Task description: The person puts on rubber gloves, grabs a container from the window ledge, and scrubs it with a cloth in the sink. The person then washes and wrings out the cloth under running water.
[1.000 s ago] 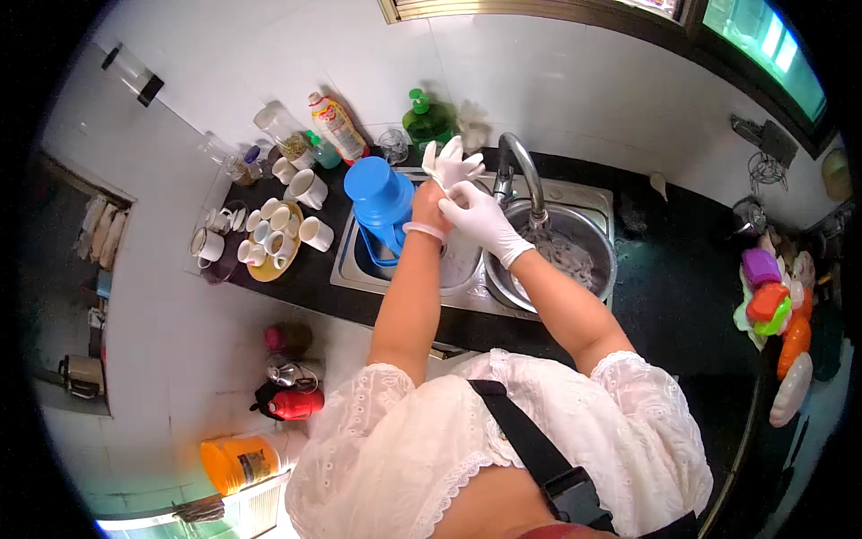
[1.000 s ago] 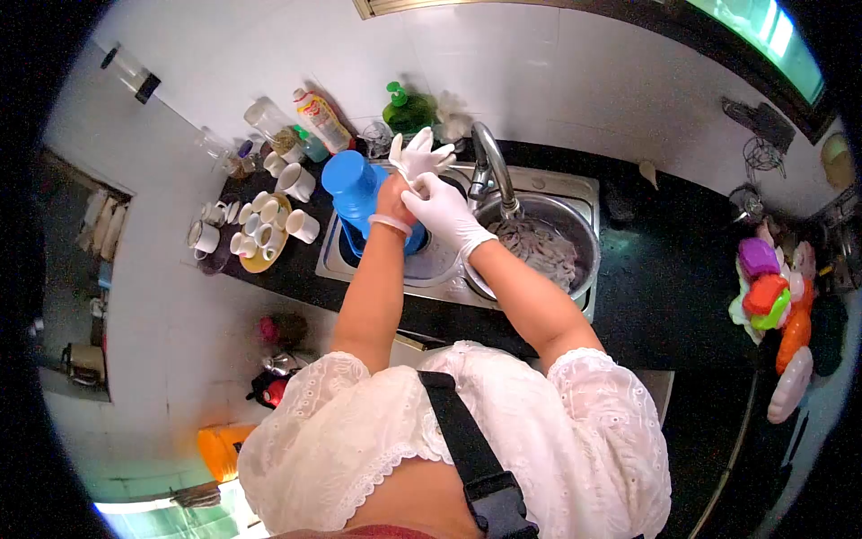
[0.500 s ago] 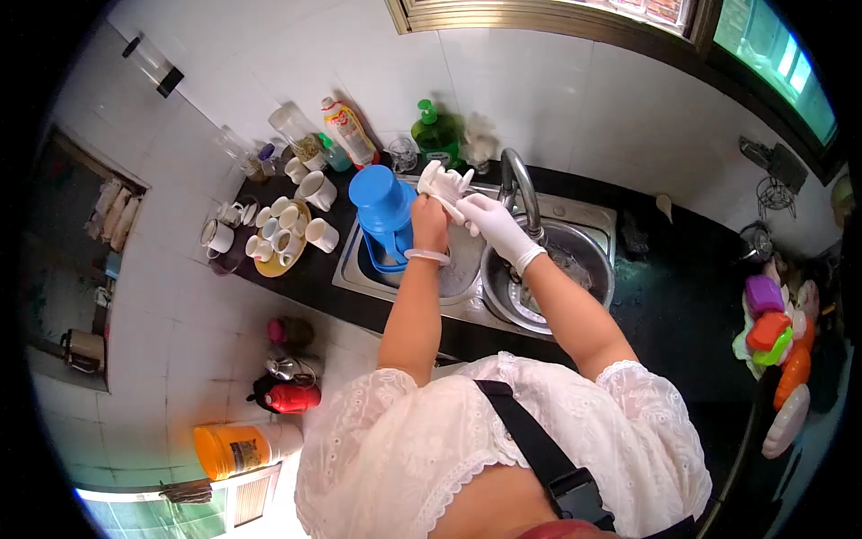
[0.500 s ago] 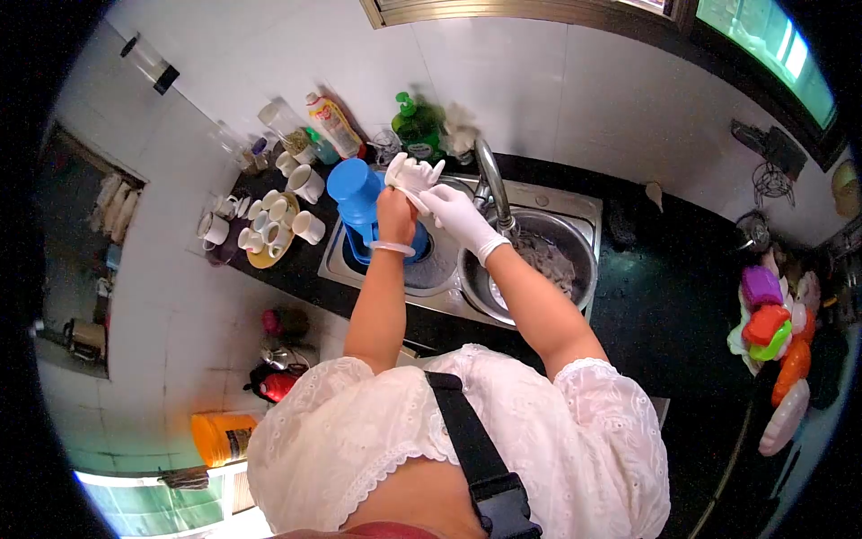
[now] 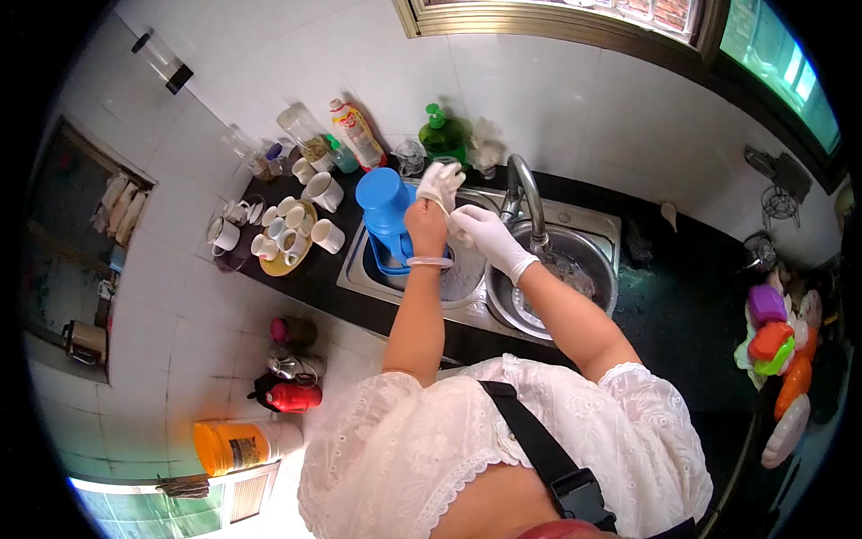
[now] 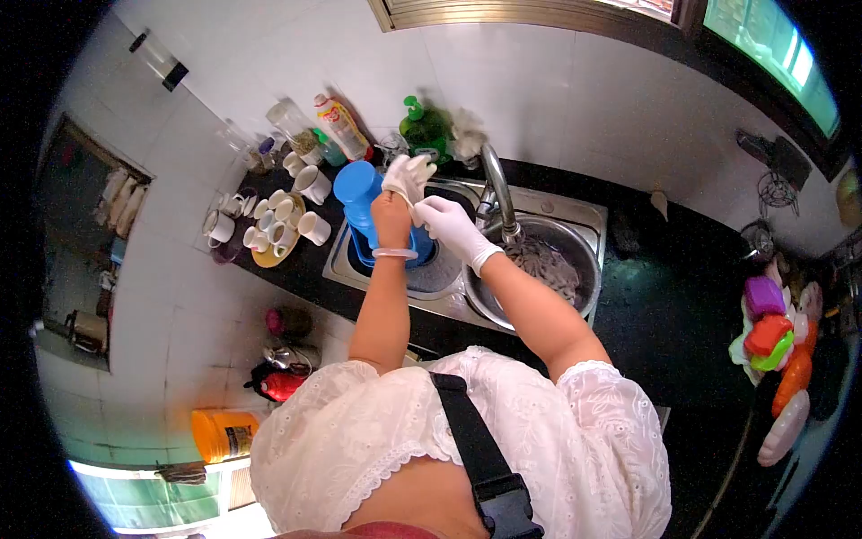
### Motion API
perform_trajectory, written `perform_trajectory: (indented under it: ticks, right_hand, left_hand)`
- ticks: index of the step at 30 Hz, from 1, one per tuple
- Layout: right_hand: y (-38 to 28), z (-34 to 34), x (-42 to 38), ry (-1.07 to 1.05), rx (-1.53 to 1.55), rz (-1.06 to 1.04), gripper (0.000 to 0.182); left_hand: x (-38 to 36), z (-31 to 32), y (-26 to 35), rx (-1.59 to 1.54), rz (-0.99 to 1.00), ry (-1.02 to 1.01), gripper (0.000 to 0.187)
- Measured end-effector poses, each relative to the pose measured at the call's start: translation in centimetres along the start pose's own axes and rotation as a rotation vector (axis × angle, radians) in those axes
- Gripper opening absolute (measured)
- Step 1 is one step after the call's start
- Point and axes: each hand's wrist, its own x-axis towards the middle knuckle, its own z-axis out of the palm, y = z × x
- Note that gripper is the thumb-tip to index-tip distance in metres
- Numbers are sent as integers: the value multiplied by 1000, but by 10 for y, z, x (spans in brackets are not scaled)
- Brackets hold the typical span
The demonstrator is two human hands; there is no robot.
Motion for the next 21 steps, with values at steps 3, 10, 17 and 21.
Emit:
perform_trajectory:
  ticks: [3,10,17,21]
  right_hand:
    - [-4,2,0,93,222,-63,24]
    - [-11,-17,12,375,399,226,42]
    - [22,-41,45,387,246,-206,20]
    - [19,-31,54,370,80,-212,29]
  left_hand:
    - [-9,11,20,-769,-217,-267,33]
    - [-27,-5,50,-749,-347,-478,39]
    - [-10,-34,-14,-387,-158,-298,40]
    - [-13,-17,40,-904,-299,-326,40]
